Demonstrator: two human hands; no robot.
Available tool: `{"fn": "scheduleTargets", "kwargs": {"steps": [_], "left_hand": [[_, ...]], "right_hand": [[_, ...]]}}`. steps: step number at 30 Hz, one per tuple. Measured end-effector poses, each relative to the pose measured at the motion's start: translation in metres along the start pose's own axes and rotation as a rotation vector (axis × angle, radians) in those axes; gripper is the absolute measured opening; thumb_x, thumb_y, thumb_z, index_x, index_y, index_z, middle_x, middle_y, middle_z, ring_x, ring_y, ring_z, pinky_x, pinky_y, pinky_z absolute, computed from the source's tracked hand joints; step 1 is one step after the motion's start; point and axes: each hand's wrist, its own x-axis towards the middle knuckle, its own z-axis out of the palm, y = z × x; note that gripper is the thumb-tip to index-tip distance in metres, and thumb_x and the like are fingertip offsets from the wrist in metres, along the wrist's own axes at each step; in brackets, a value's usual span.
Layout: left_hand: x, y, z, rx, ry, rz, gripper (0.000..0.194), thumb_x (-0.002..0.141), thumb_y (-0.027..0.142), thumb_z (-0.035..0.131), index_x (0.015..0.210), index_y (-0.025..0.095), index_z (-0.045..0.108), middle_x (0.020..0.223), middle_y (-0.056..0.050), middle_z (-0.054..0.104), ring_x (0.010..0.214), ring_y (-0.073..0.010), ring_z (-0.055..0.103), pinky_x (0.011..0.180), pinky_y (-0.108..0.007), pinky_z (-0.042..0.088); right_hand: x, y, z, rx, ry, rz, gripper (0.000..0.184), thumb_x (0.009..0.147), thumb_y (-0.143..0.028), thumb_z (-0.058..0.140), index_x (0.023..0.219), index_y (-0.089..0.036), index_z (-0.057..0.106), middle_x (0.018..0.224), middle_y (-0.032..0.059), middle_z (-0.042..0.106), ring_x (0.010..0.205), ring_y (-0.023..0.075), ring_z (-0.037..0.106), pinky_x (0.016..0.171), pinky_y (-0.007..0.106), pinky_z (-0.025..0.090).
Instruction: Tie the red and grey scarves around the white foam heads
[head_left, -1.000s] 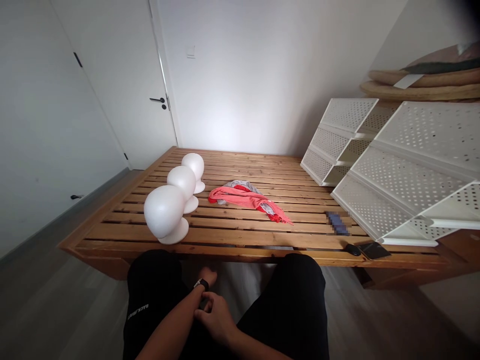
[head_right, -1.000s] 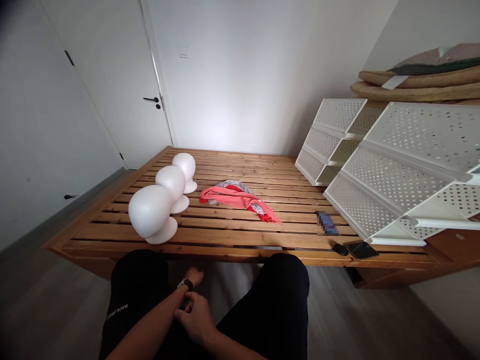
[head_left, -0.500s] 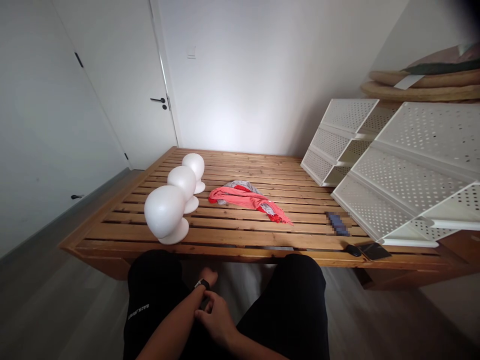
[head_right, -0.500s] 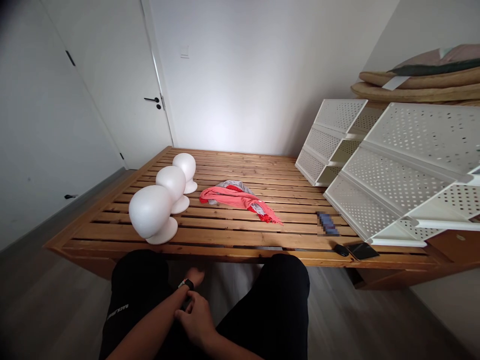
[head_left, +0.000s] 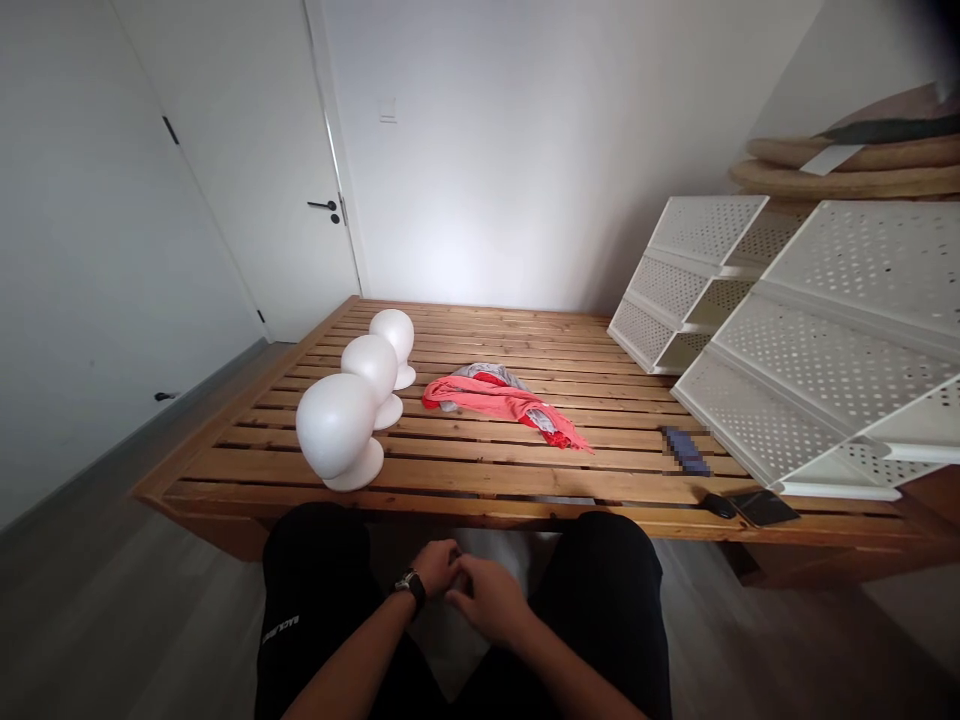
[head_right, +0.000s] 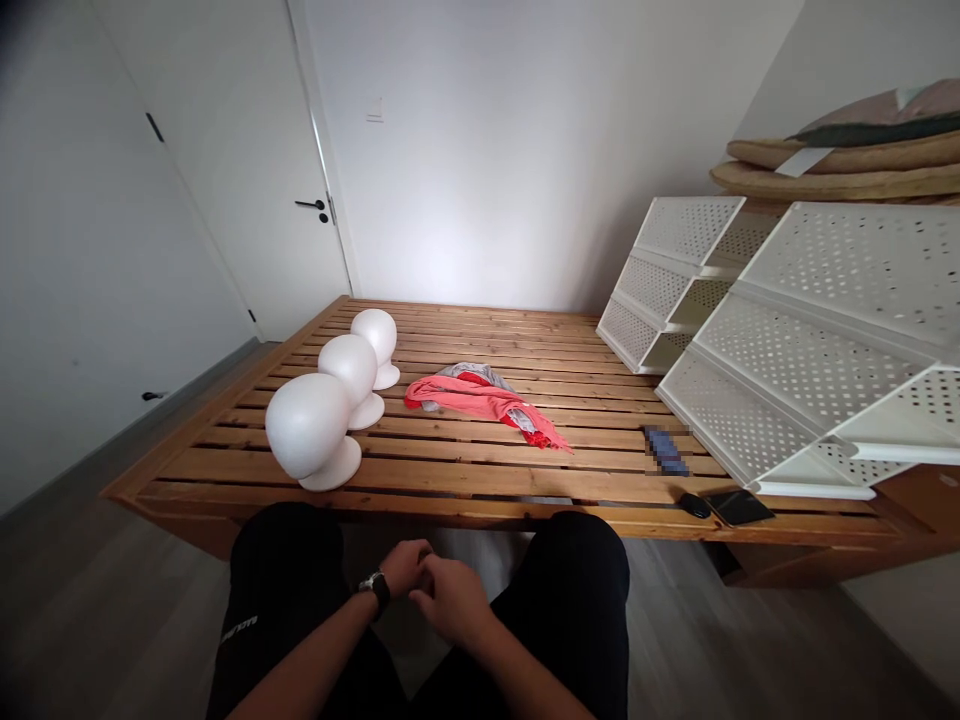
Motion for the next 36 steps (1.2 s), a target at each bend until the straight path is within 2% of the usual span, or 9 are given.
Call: {"fn": "scheduleTargets", "kwargs": {"steps": [3,5,9,12,15,17,20,26,36], "left_hand": [[-0.014,0.004,-0.023,0.055,0.138,0.107,0.027,0.095,0.037,0.048,0.107,0.024,0.069,0.110,-0.006,0.073,0.106,-0.0217,0.063,0.090,-0.033,0.043],[-0.019,0.004,-0.038,0.131,0.282,0.156,0.028,0.098,0.032,0.043,0.105,0.023,0.068,0.106,-0.007,0.072,0.103,-0.0214,0.062,0.092,-0.034,0.042],[-0.013,-0.001,-0.055,0.291,0.539,0.206,0.033,0.100,0.029,0.037,0.097,0.020,0.068,0.096,-0.008,0.070,0.095,-0.0218,0.061,0.090,-0.036,0.044],[-0.001,-0.007,-0.052,0.358,0.630,0.200,0.034,0.097,0.028,0.042,0.119,0.018,0.066,0.118,-0.011,0.068,0.114,-0.0249,0.058,0.102,-0.040,0.043],[0.011,-0.016,-0.039,0.409,0.635,0.181,0.057,0.091,0.028,0.052,0.147,0.017,0.049,0.150,-0.011,0.052,0.141,-0.0277,0.041,0.117,-0.042,0.033],[0.019,-0.023,-0.028,0.442,0.591,0.158,0.069,0.087,0.029,0.056,0.153,0.017,0.041,0.161,-0.009,0.038,0.151,-0.0291,0.028,0.123,-0.045,0.025],[0.028,-0.030,-0.014,0.486,0.528,0.129,0.080,0.083,0.033,0.061,0.157,0.019,0.035,0.168,-0.008,0.025,0.155,-0.0321,0.018,0.126,-0.051,0.015],[0.036,-0.033,-0.003,0.515,0.524,0.095,0.084,0.082,0.039,0.061,0.159,0.020,0.032,0.169,-0.008,0.021,0.156,-0.0343,0.013,0.126,-0.054,0.008],[0.037,-0.032,-0.002,0.514,0.519,0.080,0.084,0.082,0.039,0.060,0.159,0.020,0.032,0.169,-0.007,0.019,0.156,-0.0337,0.012,0.127,-0.054,0.008]], "right_hand": [[-0.001,0.019,-0.033,-0.157,0.025,0.000,0.024,0.086,-0.033,0.065,0.108,-0.026,0.067,0.090,0.0006,0.073,0.085,0.0181,0.066,0.074,0.027,0.040],[-0.001,0.029,-0.047,-0.243,0.060,-0.011,0.025,0.088,-0.032,0.062,0.112,-0.025,0.065,0.097,0.0025,0.072,0.092,0.0195,0.066,0.081,0.028,0.042],[0.006,0.037,-0.059,-0.386,0.178,-0.072,0.029,0.090,-0.031,0.057,0.117,-0.023,0.064,0.119,0.0079,0.066,0.112,0.0242,0.060,0.099,0.033,0.042],[0.020,0.042,-0.057,-0.432,0.254,-0.044,0.046,0.089,-0.032,0.056,0.134,-0.022,0.056,0.140,0.0108,0.055,0.128,0.0265,0.052,0.109,0.036,0.037],[0.037,0.053,-0.049,-0.457,0.266,0.050,0.073,0.087,-0.034,0.058,0.154,-0.017,0.036,0.160,0.0119,0.035,0.149,0.0269,0.029,0.120,0.035,0.026],[0.047,0.063,-0.040,-0.477,0.231,0.133,0.086,0.085,-0.036,0.059,0.160,-0.015,0.023,0.167,0.0106,0.022,0.156,0.0262,0.012,0.124,0.036,0.017],[0.057,0.078,-0.026,-0.508,0.132,0.221,0.096,0.084,-0.041,0.061,0.162,-0.015,0.012,0.170,0.0094,0.009,0.158,0.0275,0.001,0.126,0.041,0.006],[0.061,0.088,-0.006,-0.580,0.089,0.239,0.106,0.080,-0.051,0.067,0.163,-0.019,0.008,0.170,0.0138,-0.006,0.156,0.0338,-0.012,0.123,0.051,-0.006],[0.062,0.091,-0.006,-0.561,0.060,0.233,0.107,0.082,-0.054,0.064,0.163,-0.018,0.003,0.169,0.0157,-0.009,0.156,0.0348,-0.014,0.122,0.052,-0.009]]}}
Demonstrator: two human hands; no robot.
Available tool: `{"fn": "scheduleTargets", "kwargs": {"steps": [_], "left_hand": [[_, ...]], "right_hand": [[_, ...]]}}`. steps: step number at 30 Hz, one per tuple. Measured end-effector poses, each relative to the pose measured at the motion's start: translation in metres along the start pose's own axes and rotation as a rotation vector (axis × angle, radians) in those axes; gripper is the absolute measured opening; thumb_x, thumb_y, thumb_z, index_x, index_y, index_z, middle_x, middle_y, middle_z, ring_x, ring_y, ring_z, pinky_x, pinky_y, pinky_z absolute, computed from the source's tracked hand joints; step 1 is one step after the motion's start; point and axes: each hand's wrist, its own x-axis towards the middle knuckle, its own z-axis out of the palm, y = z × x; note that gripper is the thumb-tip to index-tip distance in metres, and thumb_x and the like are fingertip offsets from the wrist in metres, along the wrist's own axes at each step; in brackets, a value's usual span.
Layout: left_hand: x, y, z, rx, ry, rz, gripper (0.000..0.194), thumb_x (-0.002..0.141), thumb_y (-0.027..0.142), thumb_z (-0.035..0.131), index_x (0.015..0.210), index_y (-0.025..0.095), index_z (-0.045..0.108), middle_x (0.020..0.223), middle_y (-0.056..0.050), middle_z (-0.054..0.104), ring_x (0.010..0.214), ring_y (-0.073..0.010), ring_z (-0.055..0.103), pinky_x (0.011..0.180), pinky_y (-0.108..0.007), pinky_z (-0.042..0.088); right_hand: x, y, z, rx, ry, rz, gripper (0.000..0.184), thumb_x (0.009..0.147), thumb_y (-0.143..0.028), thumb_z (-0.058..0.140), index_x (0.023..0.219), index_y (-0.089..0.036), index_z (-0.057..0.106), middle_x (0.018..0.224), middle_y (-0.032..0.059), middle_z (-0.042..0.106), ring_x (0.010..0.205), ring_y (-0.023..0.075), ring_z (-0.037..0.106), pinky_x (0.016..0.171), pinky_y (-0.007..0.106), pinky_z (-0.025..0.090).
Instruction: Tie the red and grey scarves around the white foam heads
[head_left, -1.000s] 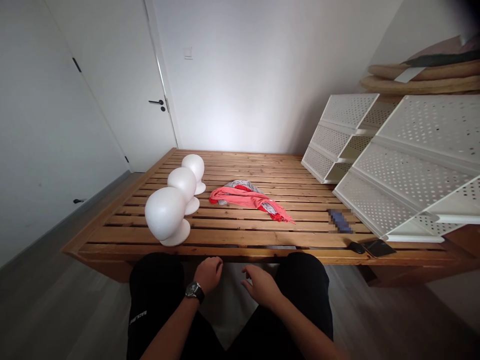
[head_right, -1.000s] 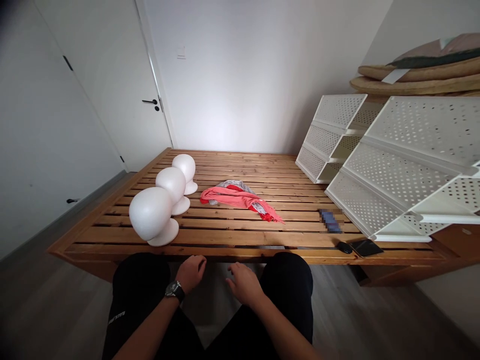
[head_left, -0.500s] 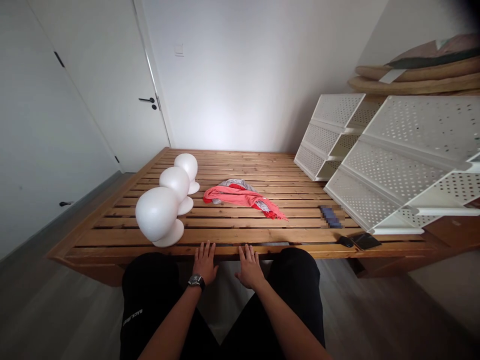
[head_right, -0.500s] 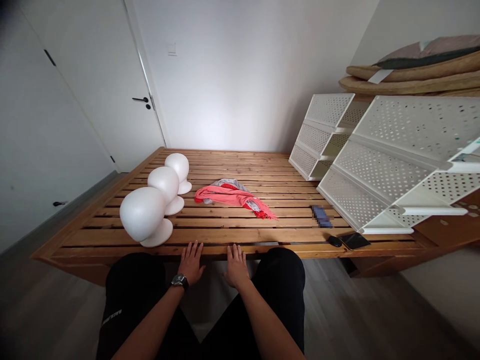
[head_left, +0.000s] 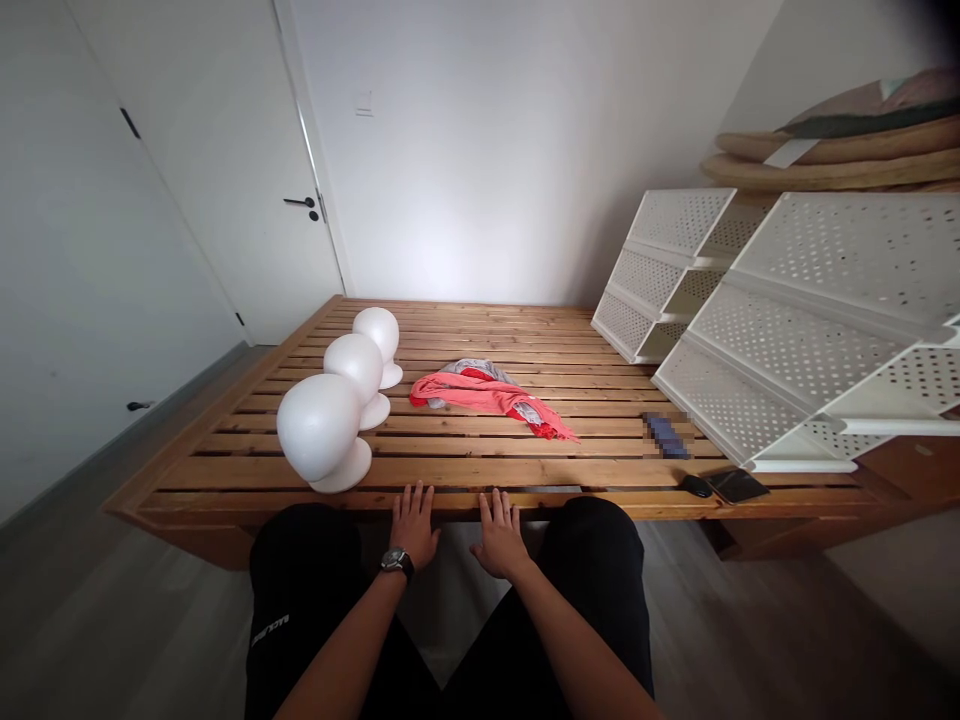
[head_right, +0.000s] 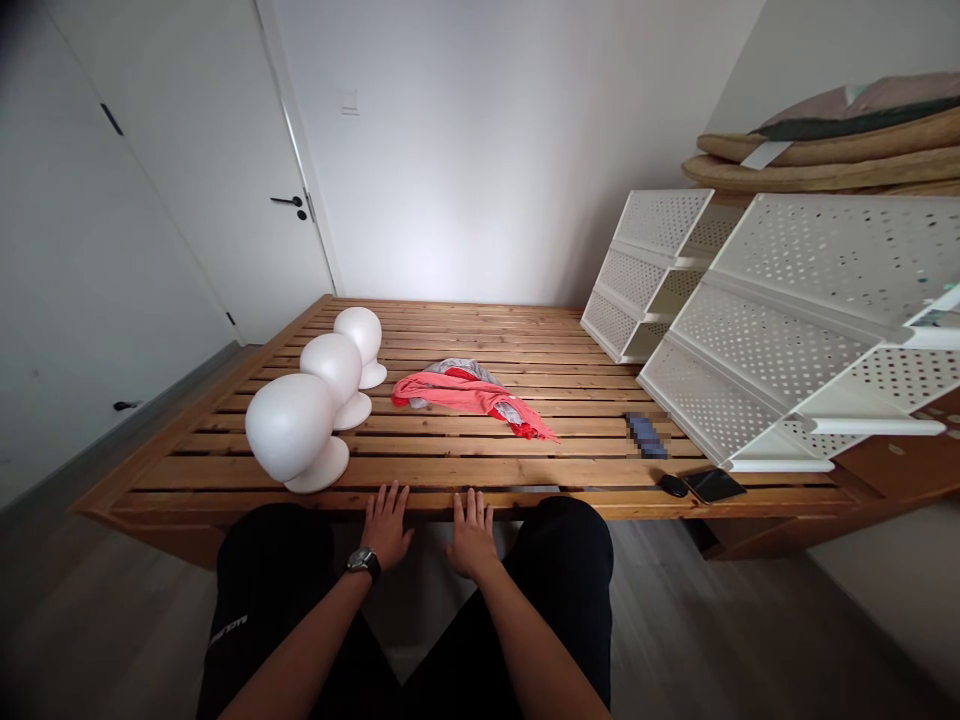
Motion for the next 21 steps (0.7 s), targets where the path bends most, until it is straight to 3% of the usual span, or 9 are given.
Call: {"fn": "scheduleTargets", "kwargs": {"steps": [14,21], "left_hand": [[-0.0006,0.0024,-0.0040,-0.007,-0.002,-0.005,0.085,0.081,0.037,0.061,0.159,0.020,0.032,0.169,-0.008,0.019,0.156,-0.0342,0.013,0.126,-0.055,0.009],[-0.0005,0.0015,-0.0019,0.002,0.000,-0.003,0.085,0.082,0.038,0.061,0.159,0.019,0.031,0.169,-0.009,0.019,0.156,-0.0343,0.013,0.126,-0.054,0.007]], "right_hand": [[-0.0039,-0.0060,-0.0089,-0.012,-0.040,0.036,0.106,0.082,-0.051,0.064,0.163,-0.020,0.002,0.169,0.0115,-0.013,0.155,0.0322,-0.018,0.123,0.051,-0.010],[-0.0014,-0.0032,-0.0039,-0.002,-0.013,0.019,0.106,0.081,-0.051,0.065,0.163,-0.019,0.005,0.169,0.0142,-0.010,0.156,0.0336,-0.014,0.123,0.051,-0.009]]}}
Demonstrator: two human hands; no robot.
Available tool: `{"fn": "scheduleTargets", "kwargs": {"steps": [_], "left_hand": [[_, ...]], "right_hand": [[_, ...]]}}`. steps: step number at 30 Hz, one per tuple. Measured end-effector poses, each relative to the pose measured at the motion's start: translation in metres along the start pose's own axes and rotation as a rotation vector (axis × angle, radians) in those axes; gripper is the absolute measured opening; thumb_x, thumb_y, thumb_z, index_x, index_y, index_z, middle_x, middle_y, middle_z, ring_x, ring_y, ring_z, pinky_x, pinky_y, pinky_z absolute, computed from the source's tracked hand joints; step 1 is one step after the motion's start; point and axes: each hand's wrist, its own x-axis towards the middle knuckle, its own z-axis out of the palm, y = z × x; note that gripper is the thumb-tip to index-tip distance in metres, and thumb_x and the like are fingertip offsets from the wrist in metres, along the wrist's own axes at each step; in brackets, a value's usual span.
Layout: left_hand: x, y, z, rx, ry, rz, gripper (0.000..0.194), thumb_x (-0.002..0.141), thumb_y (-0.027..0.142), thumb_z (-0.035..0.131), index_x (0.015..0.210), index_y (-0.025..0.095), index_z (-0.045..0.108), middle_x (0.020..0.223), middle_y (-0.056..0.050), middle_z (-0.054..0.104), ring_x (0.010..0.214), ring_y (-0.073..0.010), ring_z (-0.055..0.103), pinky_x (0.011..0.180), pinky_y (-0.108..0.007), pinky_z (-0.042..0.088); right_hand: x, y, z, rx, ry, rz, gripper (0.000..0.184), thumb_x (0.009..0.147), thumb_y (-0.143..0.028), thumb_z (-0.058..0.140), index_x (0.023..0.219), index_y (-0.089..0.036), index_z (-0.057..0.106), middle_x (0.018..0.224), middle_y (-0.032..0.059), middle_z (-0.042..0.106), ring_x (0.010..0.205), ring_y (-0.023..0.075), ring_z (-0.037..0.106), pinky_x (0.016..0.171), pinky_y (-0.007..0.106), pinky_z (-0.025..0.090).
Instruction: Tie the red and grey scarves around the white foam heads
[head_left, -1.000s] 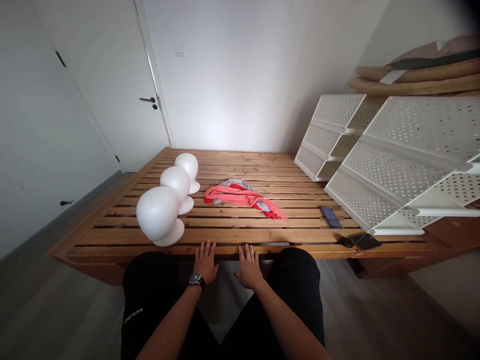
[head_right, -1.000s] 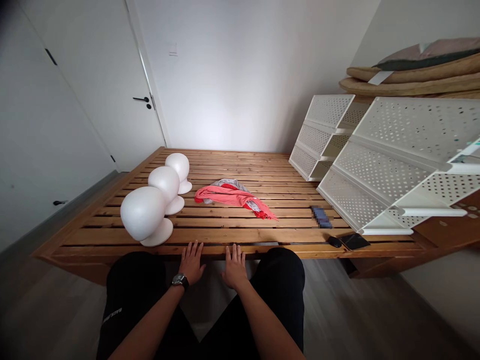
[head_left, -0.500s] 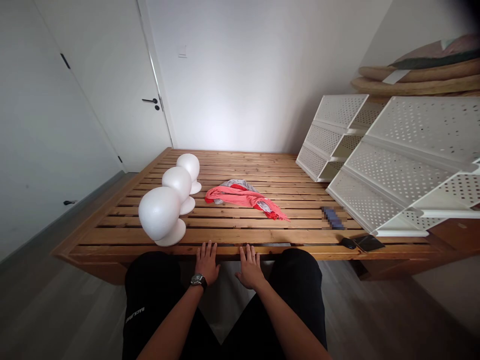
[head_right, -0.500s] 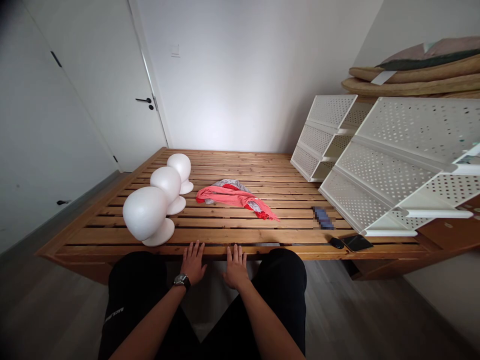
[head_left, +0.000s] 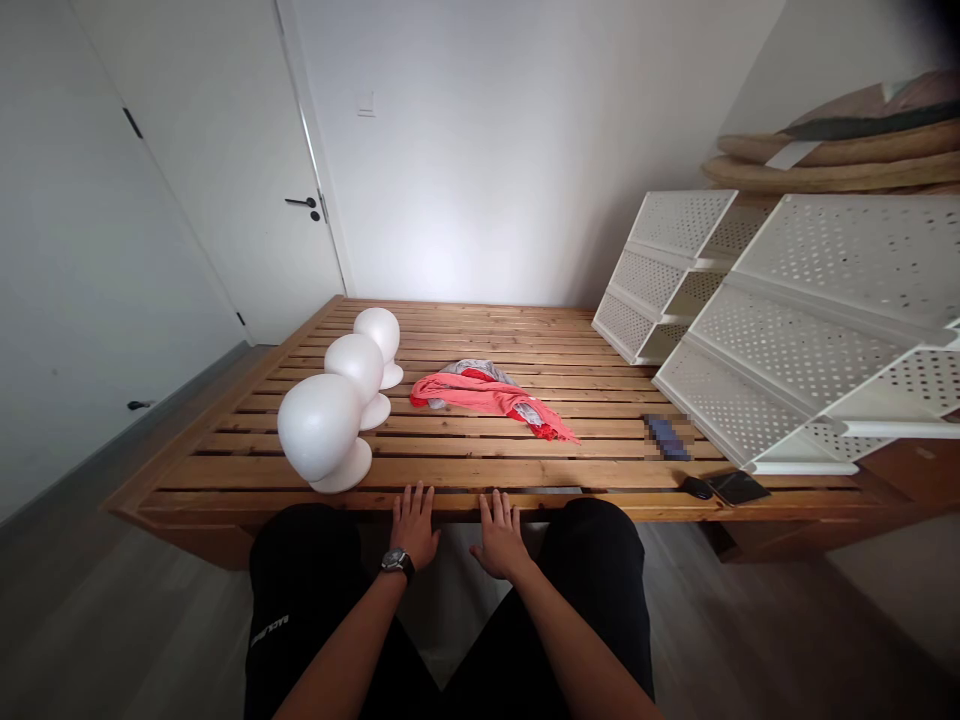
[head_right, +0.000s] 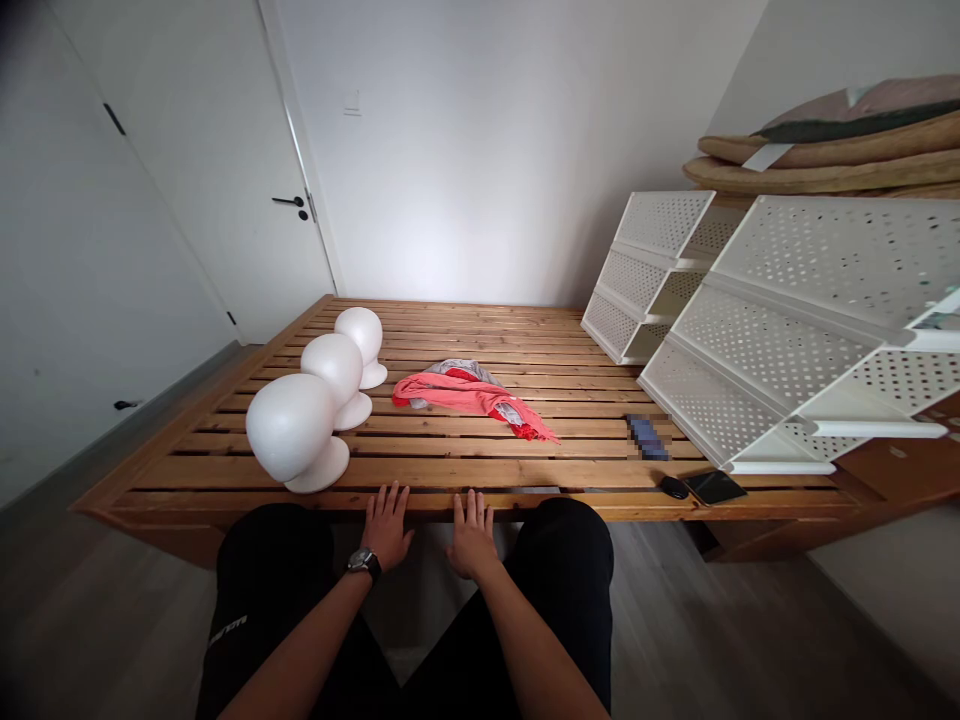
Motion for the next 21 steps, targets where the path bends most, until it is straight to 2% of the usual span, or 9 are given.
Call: {"fn": "scheduleTargets", "kwargs": {"steps": [21], "left_hand": [[-0.0002,0.0015,-0.0020,-0.015,-0.008,-0.005,0.085,0.081,0.037,0.061,0.159,0.020,0.032,0.169,-0.009,0.020,0.156,-0.0349,0.012,0.126,-0.055,0.007]], "right_hand": [[0.0004,0.0013,0.0016,0.003,0.004,-0.003,0.107,0.081,-0.051,0.065,0.163,-0.019,0.004,0.169,0.0135,-0.010,0.155,0.0328,-0.016,0.123,0.050,-0.009]]}}
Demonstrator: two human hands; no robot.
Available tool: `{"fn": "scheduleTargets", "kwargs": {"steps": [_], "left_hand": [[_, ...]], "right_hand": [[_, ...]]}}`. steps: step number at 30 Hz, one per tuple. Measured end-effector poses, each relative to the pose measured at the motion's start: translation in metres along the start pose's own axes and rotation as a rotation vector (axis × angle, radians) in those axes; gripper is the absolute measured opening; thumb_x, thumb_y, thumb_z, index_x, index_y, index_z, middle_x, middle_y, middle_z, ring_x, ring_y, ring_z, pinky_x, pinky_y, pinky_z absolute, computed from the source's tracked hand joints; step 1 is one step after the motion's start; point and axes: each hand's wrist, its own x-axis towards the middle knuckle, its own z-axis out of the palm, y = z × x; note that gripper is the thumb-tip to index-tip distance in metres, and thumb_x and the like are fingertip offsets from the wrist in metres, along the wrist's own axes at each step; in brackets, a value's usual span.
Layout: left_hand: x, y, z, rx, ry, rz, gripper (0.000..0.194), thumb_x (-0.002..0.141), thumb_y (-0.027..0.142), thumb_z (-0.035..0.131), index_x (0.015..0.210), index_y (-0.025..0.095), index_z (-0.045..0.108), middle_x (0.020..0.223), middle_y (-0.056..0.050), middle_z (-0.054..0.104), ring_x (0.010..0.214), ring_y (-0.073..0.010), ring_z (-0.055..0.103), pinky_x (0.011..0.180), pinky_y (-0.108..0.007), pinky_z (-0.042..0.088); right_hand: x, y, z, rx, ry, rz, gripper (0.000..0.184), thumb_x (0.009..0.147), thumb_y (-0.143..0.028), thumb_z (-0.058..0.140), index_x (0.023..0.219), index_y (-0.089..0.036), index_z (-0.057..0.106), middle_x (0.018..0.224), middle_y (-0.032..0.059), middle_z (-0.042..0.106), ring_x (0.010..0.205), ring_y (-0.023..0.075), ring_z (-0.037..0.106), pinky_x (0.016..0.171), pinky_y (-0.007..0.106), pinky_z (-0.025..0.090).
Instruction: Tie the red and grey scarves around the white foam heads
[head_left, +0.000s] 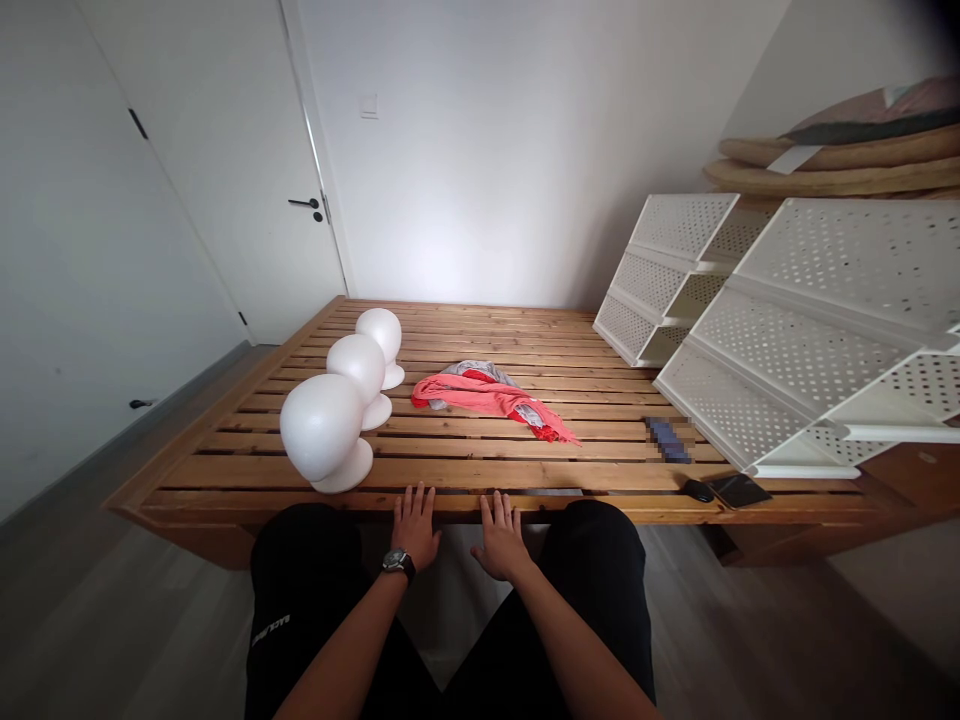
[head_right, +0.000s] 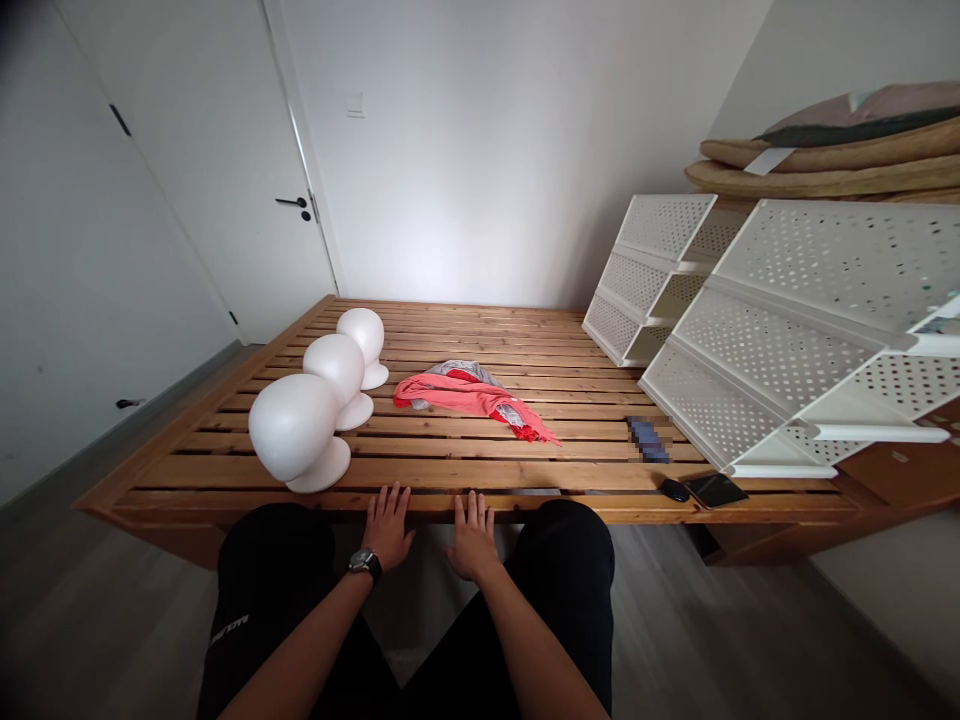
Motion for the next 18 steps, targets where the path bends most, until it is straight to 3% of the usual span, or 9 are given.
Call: {"fn": "scheduleTargets", "kwargs": {"steps": [18], "left_hand": [[0.0003,-0.0007,0.0010,-0.001,0.011,0.003,0.085,0.081,0.038,0.062,0.159,0.020,0.033,0.169,-0.009,0.020,0.156,-0.0346,0.014,0.127,-0.054,0.007]], "right_hand": [[0.0001,-0.0006,-0.0001,-0.003,0.001,0.005,0.108,0.081,-0.053,0.066,0.163,-0.019,0.005,0.169,0.0136,-0.009,0.156,0.0332,-0.015,0.123,0.051,-0.008]]}}
